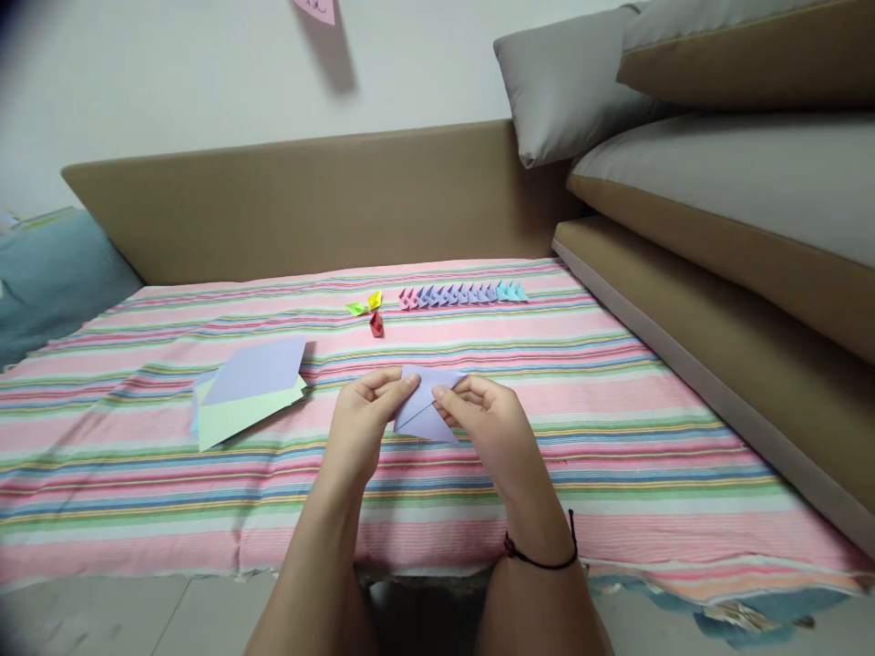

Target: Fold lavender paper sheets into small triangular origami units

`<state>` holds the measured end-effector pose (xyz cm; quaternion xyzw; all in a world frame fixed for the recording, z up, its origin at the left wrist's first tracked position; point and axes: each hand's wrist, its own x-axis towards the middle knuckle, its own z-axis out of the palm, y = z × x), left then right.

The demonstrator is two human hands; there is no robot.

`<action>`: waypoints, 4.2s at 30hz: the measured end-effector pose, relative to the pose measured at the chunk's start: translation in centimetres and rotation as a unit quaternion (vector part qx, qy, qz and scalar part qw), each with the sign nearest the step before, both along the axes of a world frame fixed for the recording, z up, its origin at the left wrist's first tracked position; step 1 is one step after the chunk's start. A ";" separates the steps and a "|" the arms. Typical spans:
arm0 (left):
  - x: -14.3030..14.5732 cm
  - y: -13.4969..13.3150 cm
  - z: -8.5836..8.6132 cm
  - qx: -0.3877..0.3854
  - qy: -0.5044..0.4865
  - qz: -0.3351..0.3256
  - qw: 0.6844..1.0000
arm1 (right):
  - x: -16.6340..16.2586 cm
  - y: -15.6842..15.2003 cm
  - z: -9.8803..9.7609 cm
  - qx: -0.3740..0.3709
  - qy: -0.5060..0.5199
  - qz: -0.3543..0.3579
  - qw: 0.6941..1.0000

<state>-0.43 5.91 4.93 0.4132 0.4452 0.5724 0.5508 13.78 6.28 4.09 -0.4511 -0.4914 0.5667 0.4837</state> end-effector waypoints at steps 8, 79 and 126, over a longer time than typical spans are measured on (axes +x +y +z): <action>-0.1 0.0 0.3 0.015 0.022 -0.013 1.000 | 0.1 0.1 0.0 0.012 -0.007 -0.015 1.000; -0.8 0.0 0.5 0.086 0.111 0.031 0.990 | 0.7 0.1 -0.2 0.137 0.005 -0.082 0.987; -0.1 0.1 -0.1 0.038 -0.040 0.075 0.996 | -1.2 -0.3 -0.1 -0.024 0.189 -0.016 0.982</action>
